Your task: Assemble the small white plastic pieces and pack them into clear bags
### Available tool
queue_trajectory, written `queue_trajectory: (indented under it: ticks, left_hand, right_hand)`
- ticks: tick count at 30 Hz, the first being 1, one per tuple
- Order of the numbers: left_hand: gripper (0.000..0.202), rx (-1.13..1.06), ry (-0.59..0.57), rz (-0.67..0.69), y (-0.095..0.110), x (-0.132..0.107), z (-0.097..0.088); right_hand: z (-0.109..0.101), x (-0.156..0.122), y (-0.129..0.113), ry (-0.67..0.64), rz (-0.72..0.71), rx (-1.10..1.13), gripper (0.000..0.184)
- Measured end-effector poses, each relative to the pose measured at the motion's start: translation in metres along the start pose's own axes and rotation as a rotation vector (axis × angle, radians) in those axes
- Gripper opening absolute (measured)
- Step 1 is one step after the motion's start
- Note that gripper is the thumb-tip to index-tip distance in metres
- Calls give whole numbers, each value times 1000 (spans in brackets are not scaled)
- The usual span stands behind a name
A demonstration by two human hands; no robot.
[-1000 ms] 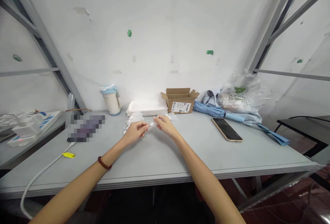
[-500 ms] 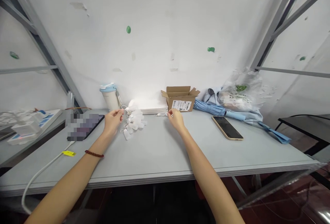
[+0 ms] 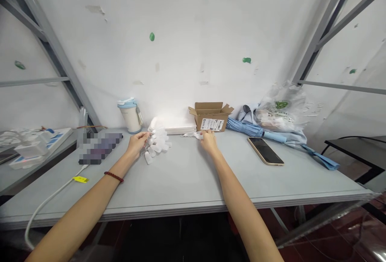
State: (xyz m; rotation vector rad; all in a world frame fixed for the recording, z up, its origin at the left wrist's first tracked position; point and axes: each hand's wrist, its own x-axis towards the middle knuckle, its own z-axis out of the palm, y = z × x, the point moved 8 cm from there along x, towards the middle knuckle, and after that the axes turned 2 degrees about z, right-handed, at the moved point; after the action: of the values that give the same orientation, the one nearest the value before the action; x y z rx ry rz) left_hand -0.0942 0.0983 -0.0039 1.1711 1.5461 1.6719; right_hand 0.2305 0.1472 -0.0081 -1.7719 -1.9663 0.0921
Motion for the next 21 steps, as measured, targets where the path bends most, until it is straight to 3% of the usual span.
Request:
queue_trajectory:
  ticks: [7,13,17,21]
  left_hand:
    - [33,26,-65,62,-4,4,7]
    - [18,66,70,157,6,5,-7]
    - [15,270,195,323,30,-5,-18]
    - [23,442,79,596,65,-40,8]
  right_hand:
    - [5,1,3,-11,-1,-10,31]
    - [7,2,5,-22,-9,-27,30]
    - [11,0,6,-60,30,-10,26]
    - [-2,-5,-7,-39,30,220,22]
